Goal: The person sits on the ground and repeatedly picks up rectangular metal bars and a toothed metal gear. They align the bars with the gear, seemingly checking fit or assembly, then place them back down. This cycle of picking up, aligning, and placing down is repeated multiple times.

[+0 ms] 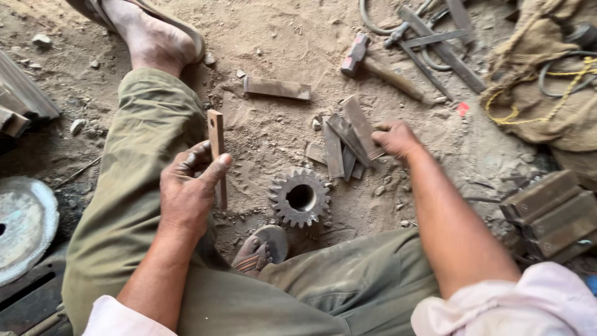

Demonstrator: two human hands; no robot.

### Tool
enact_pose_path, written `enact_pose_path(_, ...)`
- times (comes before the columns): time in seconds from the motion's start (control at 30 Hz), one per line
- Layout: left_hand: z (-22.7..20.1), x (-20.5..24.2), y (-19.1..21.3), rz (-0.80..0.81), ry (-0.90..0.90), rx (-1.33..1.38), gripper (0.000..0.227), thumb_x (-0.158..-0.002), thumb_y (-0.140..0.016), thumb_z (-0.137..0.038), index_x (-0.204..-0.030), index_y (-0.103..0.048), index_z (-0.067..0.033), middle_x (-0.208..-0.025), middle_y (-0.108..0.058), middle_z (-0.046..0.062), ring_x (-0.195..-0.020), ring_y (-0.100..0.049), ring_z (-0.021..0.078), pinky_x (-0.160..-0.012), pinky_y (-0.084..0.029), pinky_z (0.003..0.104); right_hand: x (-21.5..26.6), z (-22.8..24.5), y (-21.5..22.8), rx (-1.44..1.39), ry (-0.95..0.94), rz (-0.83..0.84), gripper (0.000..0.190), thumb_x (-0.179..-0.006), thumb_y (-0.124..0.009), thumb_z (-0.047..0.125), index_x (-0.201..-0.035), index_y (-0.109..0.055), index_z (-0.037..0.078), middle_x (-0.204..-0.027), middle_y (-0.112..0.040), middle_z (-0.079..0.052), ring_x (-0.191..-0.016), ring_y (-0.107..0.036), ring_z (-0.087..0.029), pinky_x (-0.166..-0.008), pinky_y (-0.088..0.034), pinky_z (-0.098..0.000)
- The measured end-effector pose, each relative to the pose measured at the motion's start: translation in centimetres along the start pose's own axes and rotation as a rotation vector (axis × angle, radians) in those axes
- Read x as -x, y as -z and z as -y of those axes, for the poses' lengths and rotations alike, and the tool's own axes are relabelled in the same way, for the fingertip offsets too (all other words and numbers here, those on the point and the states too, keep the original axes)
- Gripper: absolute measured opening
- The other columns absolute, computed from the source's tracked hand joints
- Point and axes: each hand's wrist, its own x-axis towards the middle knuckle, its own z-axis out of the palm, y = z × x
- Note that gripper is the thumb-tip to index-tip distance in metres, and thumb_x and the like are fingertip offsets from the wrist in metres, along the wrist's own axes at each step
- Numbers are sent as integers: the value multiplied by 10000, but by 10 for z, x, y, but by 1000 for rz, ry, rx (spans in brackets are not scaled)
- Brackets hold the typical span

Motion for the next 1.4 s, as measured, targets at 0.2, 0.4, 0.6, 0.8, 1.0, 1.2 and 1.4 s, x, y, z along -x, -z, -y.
enact_pose_path(0.2, 4, -3, 1, 51, -70, -14, 364, -895, -788, -99, -1233, -690, -8, -1055, -743, 39, -930, -681, 100, -847, -570, 248, 94, 62, -45, -407, -158, 262, 410, -775, -672, 47, -1174, -764, 77, -986, -759, -113, -782, -677, -187, -709, -586, -359)
enact_pose_path(0.4, 19, -3, 0, 76, -175, -60, 381, -885, -806, -106, -1230, -684, 1, -1058, -736, 51, -920, -690, 110, -819, -579, 251, 145, 111, -79, -18, 174, 293, 361, -793, -703, 62, -1153, -726, 62, -1084, -718, -95, -1015, -688, -222, -947, -555, -371)
enact_pose_path(0.6, 26, 10, -8, 146, -358, -302, 429, -849, -844, -187, -1207, -704, 5, -1009, -681, 62, -885, -665, 136, -784, -581, 267, 166, 119, -68, 123, 232, -4, 448, -762, -816, 152, -1195, -702, 137, -1169, -658, -35, -1099, -669, -228, -1014, -540, -368)
enact_pose_path(0.8, 25, 24, -22, 224, -457, -585, 529, -807, -878, -220, -1247, -710, 20, -970, -597, 94, -901, -614, 193, -836, -528, 315, 171, 115, -80, 342, 184, 49, 450, -759, -875, 189, -1173, -704, 222, -1138, -593, 27, -1113, -628, -189, -1042, -509, -348)
enact_pose_path(1.0, 19, 26, -25, 323, -477, -692, 542, -788, -864, -196, -1262, -698, 10, -1008, -610, 111, -957, -626, 219, -873, -525, 339, 164, 111, -90, 426, 306, 111, 362, -815, -833, 169, -1146, -718, 262, -1078, -596, 32, -1081, -643, -159, -1054, -542, -313)
enact_pose_path(1.2, 29, 31, -39, 443, -531, -874, 442, -785, -838, -185, -1197, -741, -57, -1050, -622, 114, -1009, -617, 264, -915, -523, 380, 174, 129, -72, 235, 220, 117, 513, -752, -837, 99, -1229, -698, 228, -1206, -623, 25, -1107, -619, -172, -1039, -517, -368)
enact_pose_path(1.4, 52, 36, -64, 596, -677, -1087, 464, -741, -798, -155, -1196, -735, -85, -1118, -624, 118, -1140, -556, 322, -969, -467, 437, 194, 127, -5, 189, -98, -54, 553, -768, -887, 176, -1288, -699, 183, -1286, -632, -37, -1079, -655, -195, -997, -559, -361)
